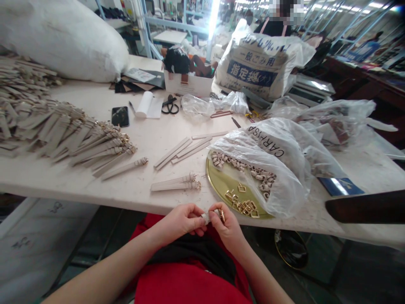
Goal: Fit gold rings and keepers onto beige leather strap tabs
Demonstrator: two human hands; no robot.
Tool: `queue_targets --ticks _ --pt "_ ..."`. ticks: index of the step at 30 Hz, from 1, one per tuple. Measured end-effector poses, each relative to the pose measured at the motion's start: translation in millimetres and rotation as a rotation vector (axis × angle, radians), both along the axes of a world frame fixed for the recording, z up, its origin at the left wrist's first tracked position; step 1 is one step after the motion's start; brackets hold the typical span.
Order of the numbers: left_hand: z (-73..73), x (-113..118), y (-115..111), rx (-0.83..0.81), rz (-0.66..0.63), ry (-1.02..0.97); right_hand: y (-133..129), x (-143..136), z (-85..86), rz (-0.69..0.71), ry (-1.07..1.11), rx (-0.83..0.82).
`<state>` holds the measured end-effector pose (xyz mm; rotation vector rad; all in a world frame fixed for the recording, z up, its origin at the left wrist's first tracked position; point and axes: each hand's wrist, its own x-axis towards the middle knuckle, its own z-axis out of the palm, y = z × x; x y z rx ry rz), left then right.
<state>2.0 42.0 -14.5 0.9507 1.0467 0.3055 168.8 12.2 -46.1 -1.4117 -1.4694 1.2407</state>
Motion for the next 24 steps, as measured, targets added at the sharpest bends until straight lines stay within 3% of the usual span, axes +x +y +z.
queue_targets --ticks 6,12,15,18,21,24 --pt "-3.8 1.1 -3.2 0.032 0.04 -0.003 -2.7 5.2 9.7 0.144 -0.111 0.038" --pt "-7.0 13.0 -7.9 0.093 -0.004 -0.012 -12.0 1.6 8.8 0.104 0.06 0.001" --pt "-4.4 12.4 -5.1 0.204 -0.017 0.018 -6.0 -2.2 5.4 0.112 0.076 0.016" --pt "3.3 2.8 13.1 0.436 -0.055 0.15 11.4 -5.3 4.9 0.086 0.117 0.005" --pt "9.1 -15.2 47.0 0.724 -0.065 0.373 30.3 -8.7 9.3 -0.012 0.158 0.071" --pt "4.7 -33.8 82.1 0.916 -0.007 0.59 38.7 -11.4 13.0 -0.083 0.117 0.127"
